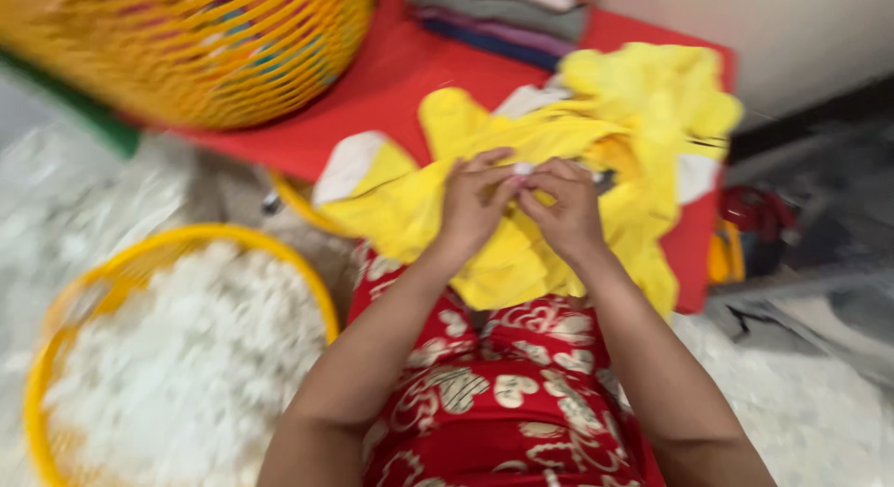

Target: The person repeatedly takes handfuls of white cotton-like filling from a yellow basket and inserts it into a yellow garment on a red table. They push and distribute the filling inside the garment, occasionally adjusting its position and turning it over to access different areas.

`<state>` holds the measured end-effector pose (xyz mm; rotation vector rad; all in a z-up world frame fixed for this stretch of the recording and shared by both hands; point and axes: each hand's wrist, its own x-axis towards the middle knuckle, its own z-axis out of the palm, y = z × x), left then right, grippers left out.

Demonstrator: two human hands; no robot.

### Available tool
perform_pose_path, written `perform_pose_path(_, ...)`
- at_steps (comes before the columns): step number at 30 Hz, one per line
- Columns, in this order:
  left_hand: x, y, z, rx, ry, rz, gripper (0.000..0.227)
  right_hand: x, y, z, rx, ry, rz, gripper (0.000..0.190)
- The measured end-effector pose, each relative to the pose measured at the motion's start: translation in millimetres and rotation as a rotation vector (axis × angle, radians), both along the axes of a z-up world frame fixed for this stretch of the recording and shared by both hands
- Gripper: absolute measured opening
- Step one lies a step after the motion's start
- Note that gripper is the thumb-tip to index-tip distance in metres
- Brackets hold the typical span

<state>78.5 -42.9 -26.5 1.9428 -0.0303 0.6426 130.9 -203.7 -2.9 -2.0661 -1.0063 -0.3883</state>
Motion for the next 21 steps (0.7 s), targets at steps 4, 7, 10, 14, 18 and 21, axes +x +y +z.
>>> perform_pose_path(4, -41.2, 20.4, -9.1, -0.207, -0.104, 0.066, 0.019, -14.1, 18.2, -14.0, 0.027, 0.009, 0.139, 0.026)
perform_pose_path(7, -90.3, 67.8, -29.1, -0.255, -0.099, 0.174, 0.023, -26.2, 14.0, -18.7, -0.219, -0.098, -0.033, 0.056)
perform_pose_path(10, -145.8, 133.0, -75.1, -0.399, 0.259, 0.486, 0.033, -29.0, 5.7, -21.8, -0.346, -0.071, -0.086, 0.062)
perform_pose_path(14, -226.7, 252.2, -159.7, 0.162, 0.117, 0.793, 0.026, -29.7, -8.3, -21.5, -0.393, -0.002, -0.105, 0.065)
perform_pose_path(18, -274.9, 276.2, -253.3, 0.275, 0.710, 0.673, 0.041, -35.7, -33.3, -20.7, -0.358, 0.029, -0.151, 0.066)
perform_pose_path(21, -276.7, 254.3, -301.2, 0.673, 1.223, 0.354, 0.073, -33.3, -42.7, -24.3, -0.461, 0.069, -0.190, 0.077)
